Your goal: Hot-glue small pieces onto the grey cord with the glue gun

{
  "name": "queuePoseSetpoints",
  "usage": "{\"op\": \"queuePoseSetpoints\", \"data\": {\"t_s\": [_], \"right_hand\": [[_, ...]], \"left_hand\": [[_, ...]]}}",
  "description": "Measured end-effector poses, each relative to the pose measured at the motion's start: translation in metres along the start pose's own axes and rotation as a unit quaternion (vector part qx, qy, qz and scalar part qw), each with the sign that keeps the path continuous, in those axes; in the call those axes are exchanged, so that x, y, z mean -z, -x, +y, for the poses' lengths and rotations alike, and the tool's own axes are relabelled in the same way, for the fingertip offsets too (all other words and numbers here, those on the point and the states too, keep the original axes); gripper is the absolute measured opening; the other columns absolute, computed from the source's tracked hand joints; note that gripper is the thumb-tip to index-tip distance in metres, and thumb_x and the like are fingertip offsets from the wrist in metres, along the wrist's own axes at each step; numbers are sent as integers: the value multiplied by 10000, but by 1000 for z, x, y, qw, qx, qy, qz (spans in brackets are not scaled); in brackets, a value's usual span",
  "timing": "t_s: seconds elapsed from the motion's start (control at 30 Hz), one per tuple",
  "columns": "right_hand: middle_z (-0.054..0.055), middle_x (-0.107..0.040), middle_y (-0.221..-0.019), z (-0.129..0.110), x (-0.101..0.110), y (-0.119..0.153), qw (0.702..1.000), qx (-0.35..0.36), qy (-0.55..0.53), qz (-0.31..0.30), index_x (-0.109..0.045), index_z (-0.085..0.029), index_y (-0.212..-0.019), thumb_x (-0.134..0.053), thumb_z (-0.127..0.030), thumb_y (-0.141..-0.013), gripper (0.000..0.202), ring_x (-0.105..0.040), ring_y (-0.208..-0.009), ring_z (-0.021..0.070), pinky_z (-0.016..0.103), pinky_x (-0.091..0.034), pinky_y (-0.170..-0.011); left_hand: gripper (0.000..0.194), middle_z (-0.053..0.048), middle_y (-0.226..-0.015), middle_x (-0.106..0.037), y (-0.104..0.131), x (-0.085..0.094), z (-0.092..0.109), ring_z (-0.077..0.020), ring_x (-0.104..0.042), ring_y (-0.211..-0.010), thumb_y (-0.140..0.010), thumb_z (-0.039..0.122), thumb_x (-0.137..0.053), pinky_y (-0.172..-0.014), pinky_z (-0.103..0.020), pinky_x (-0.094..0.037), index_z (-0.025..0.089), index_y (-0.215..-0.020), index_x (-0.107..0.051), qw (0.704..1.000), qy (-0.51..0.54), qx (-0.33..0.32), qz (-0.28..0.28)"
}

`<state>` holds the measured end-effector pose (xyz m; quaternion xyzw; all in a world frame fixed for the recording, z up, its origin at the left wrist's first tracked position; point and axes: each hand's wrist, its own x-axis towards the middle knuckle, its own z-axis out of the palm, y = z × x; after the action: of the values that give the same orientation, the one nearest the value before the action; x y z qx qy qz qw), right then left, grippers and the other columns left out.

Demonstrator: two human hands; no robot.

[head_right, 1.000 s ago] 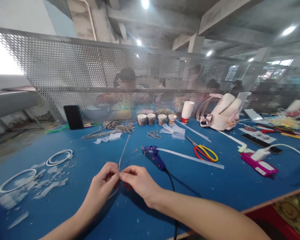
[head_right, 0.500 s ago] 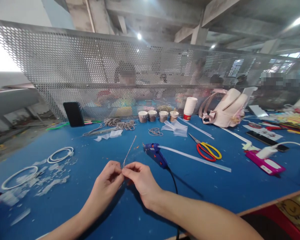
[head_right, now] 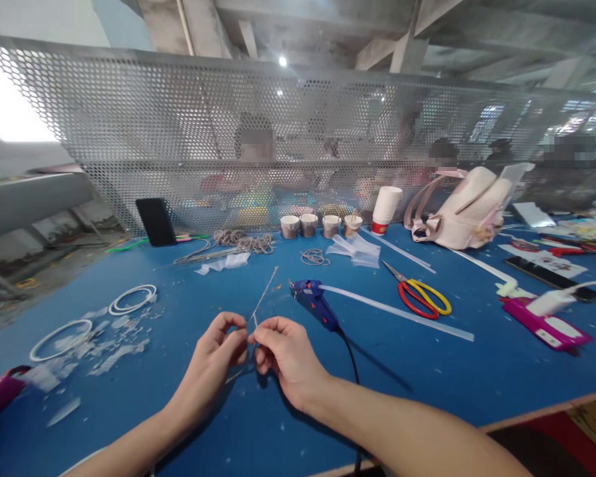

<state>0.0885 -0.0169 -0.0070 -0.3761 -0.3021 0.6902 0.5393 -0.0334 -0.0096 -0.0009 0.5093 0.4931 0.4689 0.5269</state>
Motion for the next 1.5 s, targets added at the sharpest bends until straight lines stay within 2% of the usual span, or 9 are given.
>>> {"op": "queuePoseSetpoints", "data": {"t_s": [0.13,0.23,0.37,0.77,1.0,1.3,1.5], "right_hand": [[-36,-566,-517,-1,0,2,1000,-6,-6,-12,-567,-146,-619,-691,-251,-601,164,-409,-361,47,185,-315,-364],[-26,-594,-566,-2,-1,4,1000,12,-9,-22,-566,-142,-633,-704,-259,-616,182,-418,-365,39,180,-318,-365],[-25,-601,-589,-2,-1,5,999,28,-2,-32,-556,-144,-645,-705,-271,-635,195,-420,-359,35,179,-320,-368],[-32,-581,-571,3,-1,4,999,14,18,-39,-541,-147,-640,-684,-289,-652,202,-410,-355,36,177,-311,-361],[-28,-590,-599,-3,0,8,998,41,-2,-57,-536,-144,-661,-719,-298,-658,239,-426,-363,32,175,-320,-379],[-25,-593,-610,-8,-1,14,996,57,-19,-66,-544,-145,-672,-736,-304,-675,250,-431,-372,32,184,-324,-396],[-26,-588,-598,-6,-1,13,997,40,-4,-63,-544,-145,-665,-739,-318,-662,260,-419,-369,32,184,-314,-391]], "left_hand": [[206,60,-516,-516,-1,-3,4,-78,-387,-437,-698,368,-588,-433,-198,-290,183,-752,-518,1000,-12,-2,8],[244,61,-492,-512,0,-3,4,-80,-403,-434,-684,409,-619,-425,-193,-292,185,-694,-523,1000,-22,-17,8],[270,73,-468,-498,1,-2,1,-74,-398,-426,-688,432,-629,-412,-178,-284,186,-727,-526,1000,-11,-16,9],[261,82,-484,-484,4,-1,-5,-51,-348,-403,-733,414,-611,-395,-169,-255,191,-704,-480,999,26,-26,-3],[259,78,-479,-455,0,0,-6,-75,-389,-433,-741,415,-602,-417,-187,-288,189,-684,-489,999,-30,-36,4],[193,33,-591,-500,5,2,-10,-115,-457,-548,-759,307,-607,-518,-220,-373,195,-612,-554,978,-124,-166,40],[188,42,-568,-497,4,0,-1,-102,-442,-492,-731,310,-625,-464,-214,-360,196,-606,-544,986,-80,-132,54]]}}
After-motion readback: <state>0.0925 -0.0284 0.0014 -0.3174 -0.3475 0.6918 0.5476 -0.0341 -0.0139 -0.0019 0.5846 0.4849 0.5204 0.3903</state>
